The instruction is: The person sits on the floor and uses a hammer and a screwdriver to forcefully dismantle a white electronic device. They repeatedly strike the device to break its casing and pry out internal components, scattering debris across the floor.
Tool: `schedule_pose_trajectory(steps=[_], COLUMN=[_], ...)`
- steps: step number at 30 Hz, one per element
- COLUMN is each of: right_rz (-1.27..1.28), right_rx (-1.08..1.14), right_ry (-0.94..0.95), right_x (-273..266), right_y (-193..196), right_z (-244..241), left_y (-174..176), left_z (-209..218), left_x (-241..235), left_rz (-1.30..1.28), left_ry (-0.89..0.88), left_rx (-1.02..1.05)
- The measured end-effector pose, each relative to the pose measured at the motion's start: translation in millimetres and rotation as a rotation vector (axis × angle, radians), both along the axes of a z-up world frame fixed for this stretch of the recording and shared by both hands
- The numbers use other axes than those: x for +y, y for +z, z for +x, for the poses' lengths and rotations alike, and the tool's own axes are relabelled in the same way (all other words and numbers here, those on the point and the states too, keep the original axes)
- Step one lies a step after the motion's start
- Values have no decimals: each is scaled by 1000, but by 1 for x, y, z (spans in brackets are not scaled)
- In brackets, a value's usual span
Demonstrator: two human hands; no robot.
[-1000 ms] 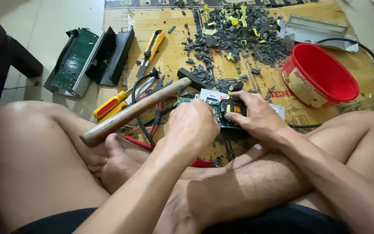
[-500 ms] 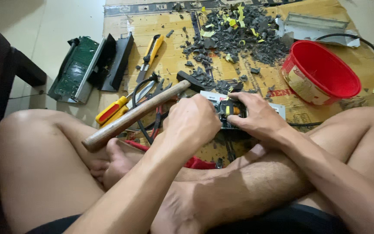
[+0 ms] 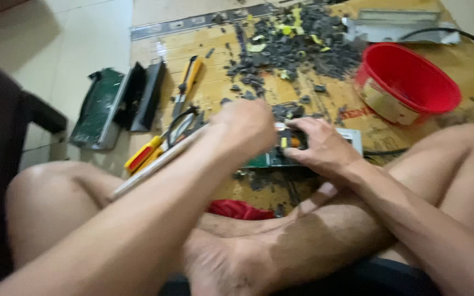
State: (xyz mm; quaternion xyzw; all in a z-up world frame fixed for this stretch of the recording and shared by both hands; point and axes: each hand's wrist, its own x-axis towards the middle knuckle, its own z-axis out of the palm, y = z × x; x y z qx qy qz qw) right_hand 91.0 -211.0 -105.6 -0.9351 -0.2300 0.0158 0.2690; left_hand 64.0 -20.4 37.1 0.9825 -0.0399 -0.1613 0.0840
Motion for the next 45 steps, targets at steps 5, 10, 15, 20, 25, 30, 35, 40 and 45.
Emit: schedule_pose_trajectory(steps=[5, 10, 15, 20, 25, 30, 35, 40, 45], right_rz=[-26, 25, -3, 16, 33, 22, 10, -8, -141], right_rx=[29, 76, 123, 127, 111, 138, 123, 168, -70], right_ry=[-53, -50, -61, -72, -60, -90, -76, -105, -208], right_x=[10, 8, 3, 5, 8, 8, 8, 14, 22], right_y=[17, 24, 15, 10, 16, 20, 11, 21, 9], right_z=[-10, -13, -5, -4, -7, -8, -2, -11, -17], left_y=[5, -4, -6, 8, 0, -10, -10, -35, -29], left_z=[13, 16, 21, 14, 19, 24, 30, 49, 44], left_x=[4, -11, -29, -29, -18, -17, -21, -36, -46], left_rz=[-74, 58, -31, 150, 111, 156, 152, 185, 256], left_ry=[33, -36, -69, -271, -189, -275, -372, -487, -554], left_rx=[-10, 1, -77, -78, -173, -224, -282, -294, -339])
